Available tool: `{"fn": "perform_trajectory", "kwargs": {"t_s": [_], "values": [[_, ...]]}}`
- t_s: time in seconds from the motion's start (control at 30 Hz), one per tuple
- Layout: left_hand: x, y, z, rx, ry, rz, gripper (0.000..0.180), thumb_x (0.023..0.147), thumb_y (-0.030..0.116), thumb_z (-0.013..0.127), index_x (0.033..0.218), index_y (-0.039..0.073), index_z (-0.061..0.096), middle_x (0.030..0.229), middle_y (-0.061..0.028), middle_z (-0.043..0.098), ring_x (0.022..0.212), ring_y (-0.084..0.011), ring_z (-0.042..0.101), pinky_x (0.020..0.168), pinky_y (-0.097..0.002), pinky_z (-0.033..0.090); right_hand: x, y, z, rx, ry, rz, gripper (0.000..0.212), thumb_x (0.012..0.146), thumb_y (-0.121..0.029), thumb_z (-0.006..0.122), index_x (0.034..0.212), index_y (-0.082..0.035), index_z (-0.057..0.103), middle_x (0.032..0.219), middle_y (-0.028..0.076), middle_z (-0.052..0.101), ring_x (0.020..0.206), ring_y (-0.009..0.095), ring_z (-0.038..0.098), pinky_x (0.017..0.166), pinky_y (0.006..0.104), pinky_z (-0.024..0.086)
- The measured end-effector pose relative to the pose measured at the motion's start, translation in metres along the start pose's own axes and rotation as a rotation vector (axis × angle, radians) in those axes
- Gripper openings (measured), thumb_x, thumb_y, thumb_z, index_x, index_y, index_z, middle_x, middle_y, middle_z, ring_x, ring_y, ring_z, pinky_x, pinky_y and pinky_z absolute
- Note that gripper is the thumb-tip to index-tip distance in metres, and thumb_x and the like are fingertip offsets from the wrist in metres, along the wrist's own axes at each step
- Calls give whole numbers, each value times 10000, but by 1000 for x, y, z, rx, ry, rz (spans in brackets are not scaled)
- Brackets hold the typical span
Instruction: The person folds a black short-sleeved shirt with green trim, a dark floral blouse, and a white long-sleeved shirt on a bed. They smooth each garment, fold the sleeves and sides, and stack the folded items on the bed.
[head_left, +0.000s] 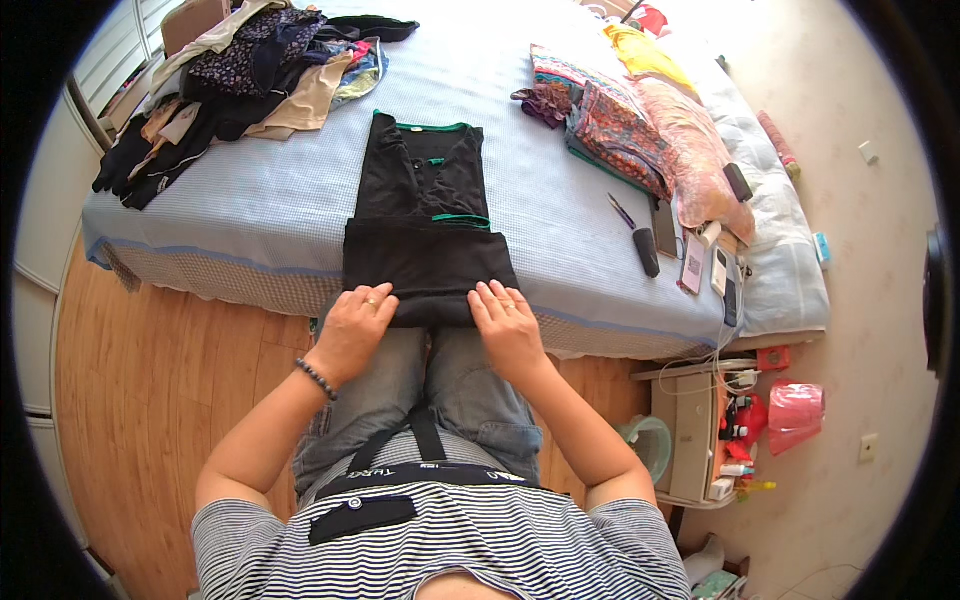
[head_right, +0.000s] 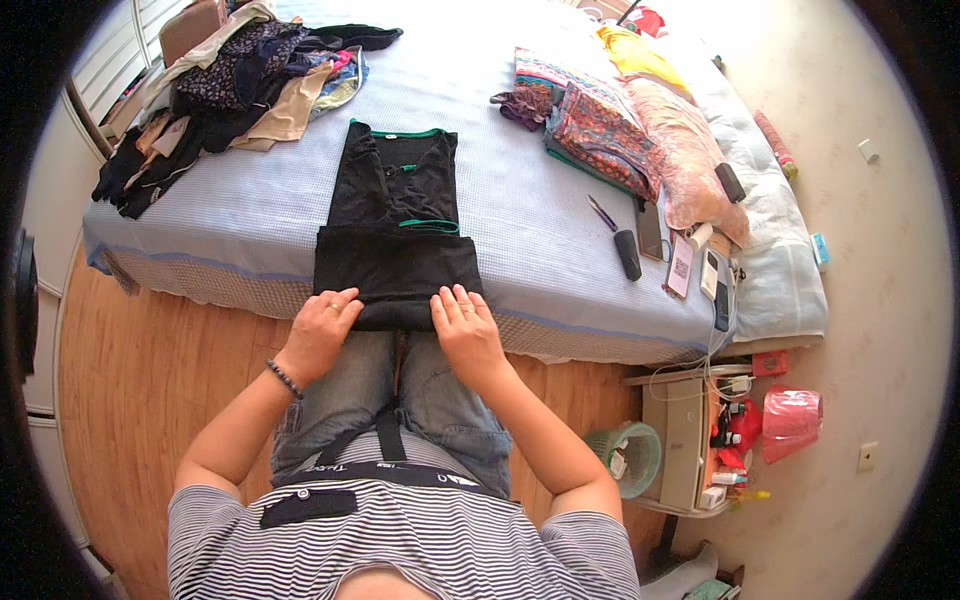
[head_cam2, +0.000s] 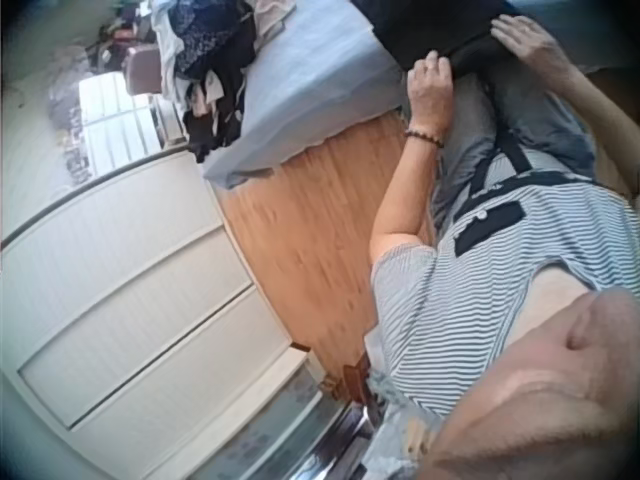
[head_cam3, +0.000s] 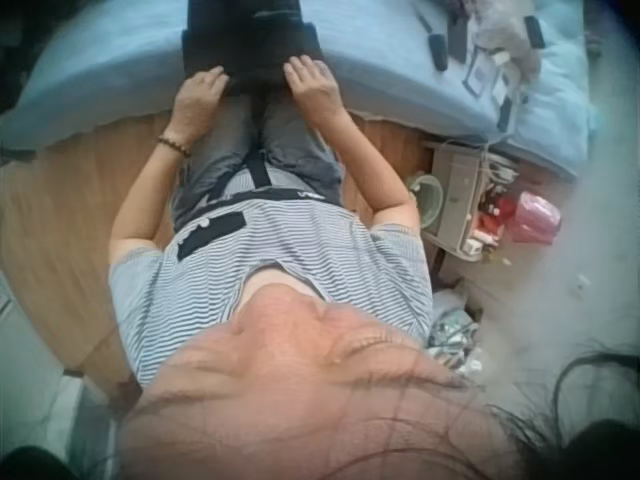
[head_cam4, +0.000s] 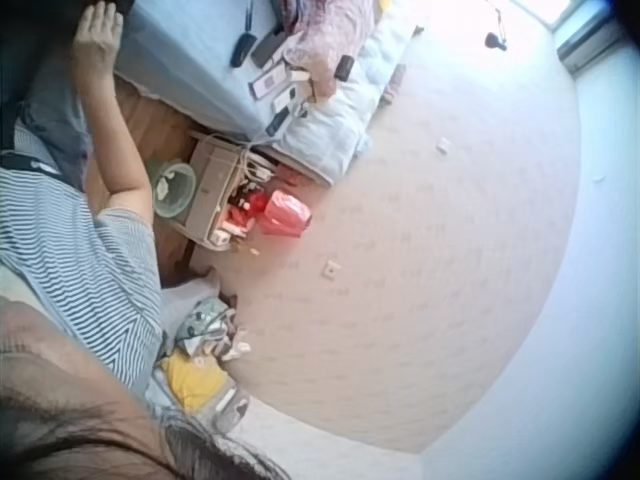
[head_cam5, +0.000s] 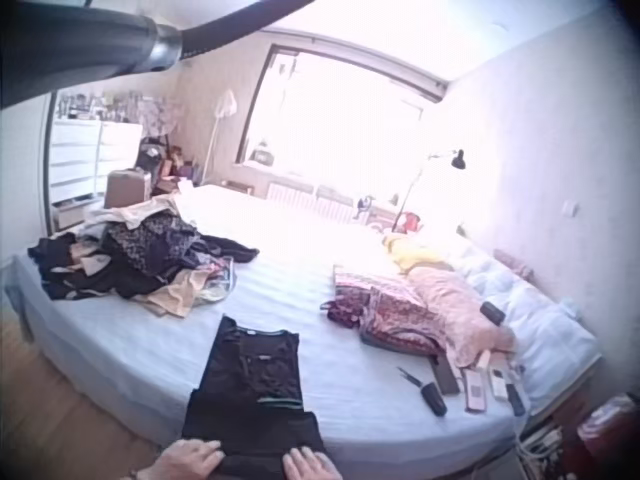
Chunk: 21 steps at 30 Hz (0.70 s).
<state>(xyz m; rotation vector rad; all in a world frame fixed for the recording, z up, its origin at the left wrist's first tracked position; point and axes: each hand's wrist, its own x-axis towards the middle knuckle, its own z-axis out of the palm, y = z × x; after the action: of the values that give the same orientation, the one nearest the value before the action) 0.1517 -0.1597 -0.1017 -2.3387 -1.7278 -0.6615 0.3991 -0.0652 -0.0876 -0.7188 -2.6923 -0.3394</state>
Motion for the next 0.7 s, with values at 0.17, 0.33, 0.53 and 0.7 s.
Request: {"fn": "perform_trajectory", "kwargs": {"t_s": [0.17,0.33,0.53,0.7], "values": [[-16,-1,-14,-96,36,44,197,765,61,559,958,26,576,1038,-115,636,986,-262,594,881,-376,471,-28,0,-3,16,-13,-102,365,788,-105,549,1126,16,612,1154,156,631,1088,284,604,975,402,435],[-34,17,-51,-280,-130,106,187,749,25,564,932,41,597,925,-92,637,901,-263,626,816,-361,504,-41,-16,-49,225,-63,-75,284,766,-58,581,1041,-11,635,1064,121,662,983,256,636,906,384,472],[-10,-6,-107,-873,-145,-129,281,700,-78,599,953,20,670,952,-74,633,828,-206,611,741,-294,499,-22,10,-88,853,-111,146,281,716,9,651,991,-45,633,901,83,654,835,226,637,756,320,491],[109,-97,-50,-1275,312,-550,395,847,135,662,1182,-44,553,1029,-68,639,916,-134,591,820,-297,502,85,92,-38,1358,335,672,380,789,-58,703,1141,1,571,894,32,604,845,95,574,738,245,478]]}}
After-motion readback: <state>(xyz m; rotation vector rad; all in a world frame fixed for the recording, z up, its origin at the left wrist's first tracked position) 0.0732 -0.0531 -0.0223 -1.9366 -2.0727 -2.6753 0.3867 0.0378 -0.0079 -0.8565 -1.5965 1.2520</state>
